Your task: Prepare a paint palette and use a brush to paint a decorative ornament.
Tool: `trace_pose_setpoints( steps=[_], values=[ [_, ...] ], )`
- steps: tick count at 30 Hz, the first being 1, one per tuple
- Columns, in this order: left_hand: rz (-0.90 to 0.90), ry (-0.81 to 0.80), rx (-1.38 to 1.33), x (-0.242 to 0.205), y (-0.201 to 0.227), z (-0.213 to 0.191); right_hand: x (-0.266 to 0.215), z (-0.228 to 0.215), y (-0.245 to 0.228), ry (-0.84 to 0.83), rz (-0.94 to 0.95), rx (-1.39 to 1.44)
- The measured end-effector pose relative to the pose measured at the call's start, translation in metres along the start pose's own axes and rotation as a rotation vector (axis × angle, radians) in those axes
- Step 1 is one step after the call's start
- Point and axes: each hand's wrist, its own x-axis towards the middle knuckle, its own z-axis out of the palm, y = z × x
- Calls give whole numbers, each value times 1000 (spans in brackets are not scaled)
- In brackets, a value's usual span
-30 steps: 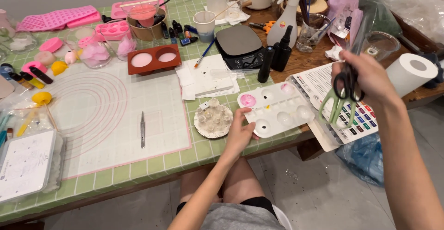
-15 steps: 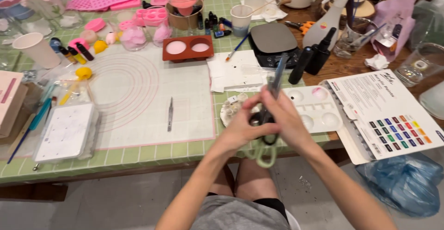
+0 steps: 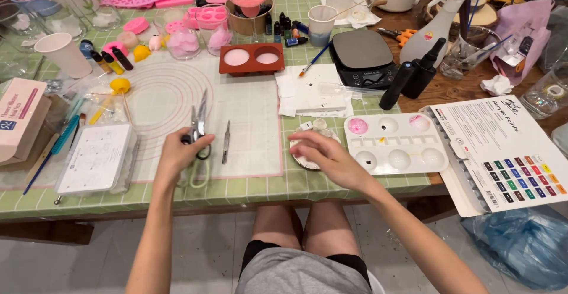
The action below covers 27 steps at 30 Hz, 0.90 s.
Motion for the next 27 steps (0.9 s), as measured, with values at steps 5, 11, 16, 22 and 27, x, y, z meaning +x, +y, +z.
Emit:
trace_pose_setpoints(
  steps=[5, 11, 16, 22, 27],
  values=[
    [73, 117, 235, 28, -40, 9, -18, -20, 5, 38, 10, 26],
    [372, 355, 754, -19, 48, 35, -81, -74, -7, 288, 28, -116],
    [877, 173, 436, -66, 165, 98, -175, -145, 4, 789, -107, -171],
    [976, -211, 361, -77, 242, 157, -310, -211, 102, 1584, -158, -239],
    [951, -439, 331, -65, 265, 216, -338, -210, 169, 1554, 63, 711]
  ],
)
